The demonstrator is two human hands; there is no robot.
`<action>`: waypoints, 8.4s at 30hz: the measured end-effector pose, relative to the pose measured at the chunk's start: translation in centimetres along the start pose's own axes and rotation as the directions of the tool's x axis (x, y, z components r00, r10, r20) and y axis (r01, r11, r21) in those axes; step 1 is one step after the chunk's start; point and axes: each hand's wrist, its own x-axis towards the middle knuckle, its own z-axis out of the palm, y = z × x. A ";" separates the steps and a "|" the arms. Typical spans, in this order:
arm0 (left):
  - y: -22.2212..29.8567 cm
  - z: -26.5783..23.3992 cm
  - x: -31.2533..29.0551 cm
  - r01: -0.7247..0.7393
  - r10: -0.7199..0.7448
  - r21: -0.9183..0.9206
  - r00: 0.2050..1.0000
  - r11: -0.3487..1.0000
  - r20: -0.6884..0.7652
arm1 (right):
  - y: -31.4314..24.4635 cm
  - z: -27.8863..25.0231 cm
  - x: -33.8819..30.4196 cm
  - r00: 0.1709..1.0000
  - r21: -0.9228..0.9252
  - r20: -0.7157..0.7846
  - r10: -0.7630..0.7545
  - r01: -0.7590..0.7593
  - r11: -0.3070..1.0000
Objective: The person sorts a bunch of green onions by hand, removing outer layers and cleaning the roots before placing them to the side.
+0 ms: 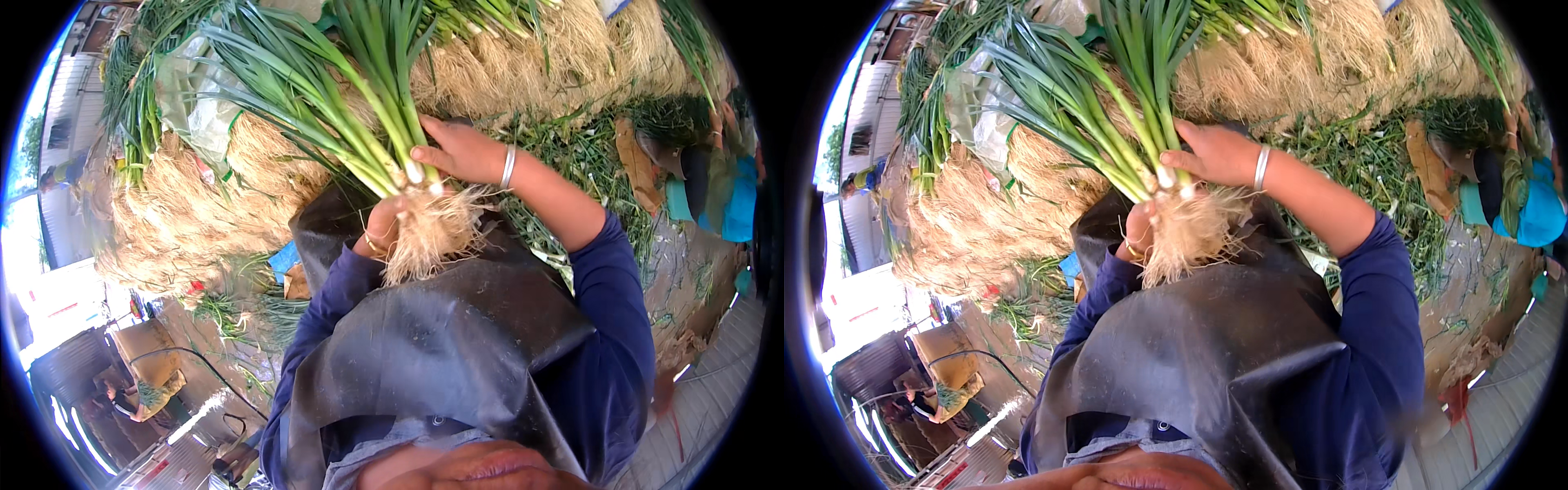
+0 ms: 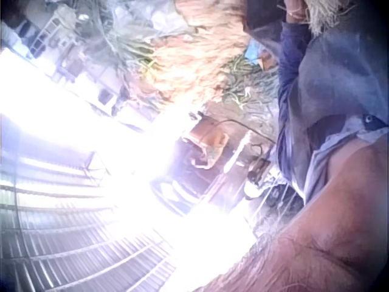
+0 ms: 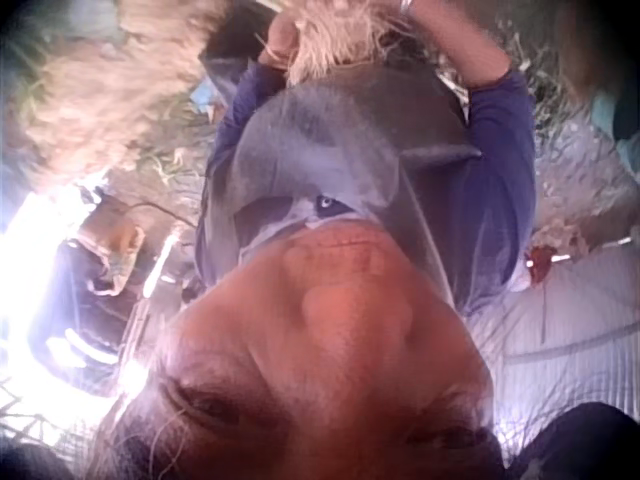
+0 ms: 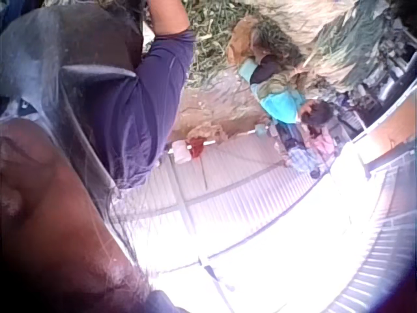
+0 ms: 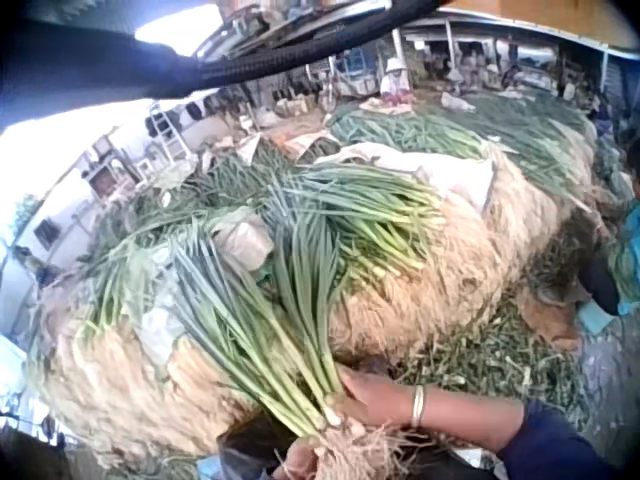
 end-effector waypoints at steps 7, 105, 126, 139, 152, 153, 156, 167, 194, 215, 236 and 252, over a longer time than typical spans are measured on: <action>2.1 0.8 -0.6 -0.016 0.018 -0.009 0.975 1.000 0.220 | 14.8 -14.8 3.3 0.622 -0.419 -0.766 0.160 -0.673 0.610; -15.3 -36.4 -38.8 -0.778 0.046 0.147 -0.151 0.611 -0.987 | 23.6 10.3 -11.7 0.712 -0.406 0.039 0.701 -0.630 0.662; -12.7 -52.1 -37.3 0.359 -0.025 -0.067 -0.118 0.931 -0.993 | 11.8 -1.7 -4.1 0.721 -0.325 -0.510 0.468 -0.666 0.672; 8.8 -20.4 -18.1 -0.144 0.829 0.820 0.189 0.554 -0.526 | 11.4 -21.0 -1.0 0.579 -0.518 -0.790 0.201 -0.806 0.287; -5.5 -2.1 6.8 0.129 -0.083 0.359 0.987 0.924 -0.140 | 8.6 4.1 -0.8 0.887 0.396 -0.379 0.263 -0.101 0.913; -6.4 -2.7 6.7 0.099 -0.028 0.412 0.984 0.906 -0.175 | 9.6 4.2 0.1 0.883 0.431 -0.380 0.276 -0.095 0.897; -6.4 -1.3 5.8 0.108 0.139 0.881 0.971 0.461 -0.193 | 9.4 2.2 1.5 0.855 0.165 -0.446 0.264 -0.211 0.963; -3.7 -1.4 5.1 0.032 0.194 0.743 0.957 0.669 -0.216 | 6.2 6.3 -9.9 0.679 0.621 -0.704 0.209 0.447 0.644; -3.9 -0.1 3.8 0.147 -0.134 0.658 0.988 0.739 -0.071 | 8.9 3.7 -4.4 0.813 0.826 -0.295 0.501 -0.047 0.562; -5.3 1.0 4.5 0.033 0.326 0.945 0.934 0.324 -0.144 | 7.7 6.5 -6.0 0.893 0.200 -0.436 0.114 -0.027 0.979; 0.2 -0.4 2.7 0.185 -0.165 -0.021 0.918 0.983 0.361 | 14.6 -17.6 -4.6 0.480 -0.619 -0.785 -0.391 -0.588 0.520; -2.2 -1.3 5.6 0.212 -0.110 0.341 0.949 0.916 -0.294 | 6.0 5.6 -2.4 0.838 0.177 -0.491 0.239 -0.174 0.969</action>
